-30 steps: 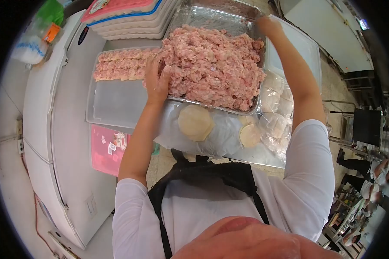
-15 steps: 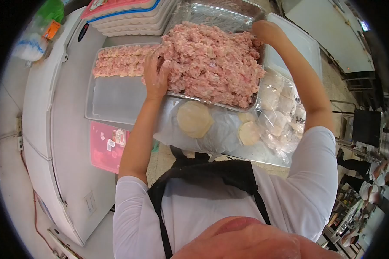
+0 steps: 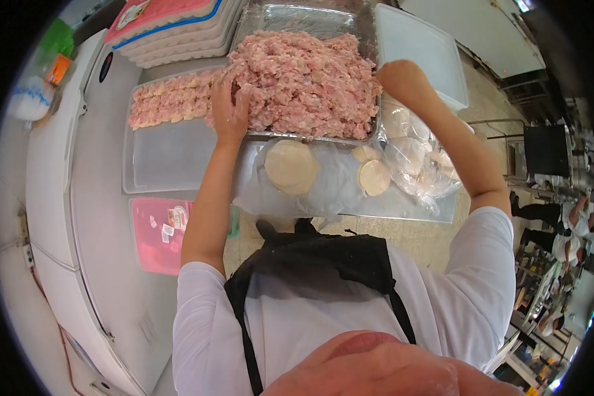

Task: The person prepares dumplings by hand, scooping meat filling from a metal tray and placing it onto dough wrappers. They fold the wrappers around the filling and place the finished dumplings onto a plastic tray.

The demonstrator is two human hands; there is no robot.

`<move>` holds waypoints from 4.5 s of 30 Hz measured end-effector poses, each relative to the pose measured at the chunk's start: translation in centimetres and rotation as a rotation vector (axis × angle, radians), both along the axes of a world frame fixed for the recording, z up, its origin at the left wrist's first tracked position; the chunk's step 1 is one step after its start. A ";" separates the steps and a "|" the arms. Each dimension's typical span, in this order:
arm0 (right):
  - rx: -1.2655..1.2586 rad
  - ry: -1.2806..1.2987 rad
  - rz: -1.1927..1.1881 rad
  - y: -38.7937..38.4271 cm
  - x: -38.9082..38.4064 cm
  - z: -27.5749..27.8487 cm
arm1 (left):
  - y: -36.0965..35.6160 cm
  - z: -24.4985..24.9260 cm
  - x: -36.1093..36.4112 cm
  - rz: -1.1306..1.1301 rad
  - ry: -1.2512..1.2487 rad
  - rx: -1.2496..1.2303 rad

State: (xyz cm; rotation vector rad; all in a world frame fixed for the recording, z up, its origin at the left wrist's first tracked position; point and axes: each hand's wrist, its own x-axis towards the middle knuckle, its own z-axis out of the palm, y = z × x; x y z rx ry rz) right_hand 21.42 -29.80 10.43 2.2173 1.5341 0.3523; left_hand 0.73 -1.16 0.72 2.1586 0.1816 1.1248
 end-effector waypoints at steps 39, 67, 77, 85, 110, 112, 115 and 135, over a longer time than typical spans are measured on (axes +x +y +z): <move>0.085 0.172 -0.057 3.9 1.6 -0.1 | -0.1 -0.4 0.2 0.050 0.076 -0.030; 0.177 -0.022 -0.195 6.3 15.0 2.0 | -0.3 0.1 -0.1 0.073 0.099 -0.042; 0.003 0.119 -0.040 6.5 10.9 3.1 | -0.3 0.6 -0.5 0.051 0.170 -0.047; -0.130 0.122 -0.109 7.1 8.6 1.9 | -0.4 0.2 -0.3 0.042 0.099 -0.144; -0.025 0.160 0.072 7.9 8.3 -1.2 | 0.3 -0.4 -0.3 0.046 0.112 -0.071; 0.037 0.147 0.113 6.5 7.8 1.6 | 0.2 -0.2 -0.2 0.042 0.109 -0.070; -0.003 0.048 -0.201 6.4 9.9 2.3 | -0.1 -0.1 -0.4 0.051 0.100 -0.080; 0.269 -0.119 0.097 23.7 5.3 -0.8 | 0.2 0.0 0.0 0.158 -0.081 -0.234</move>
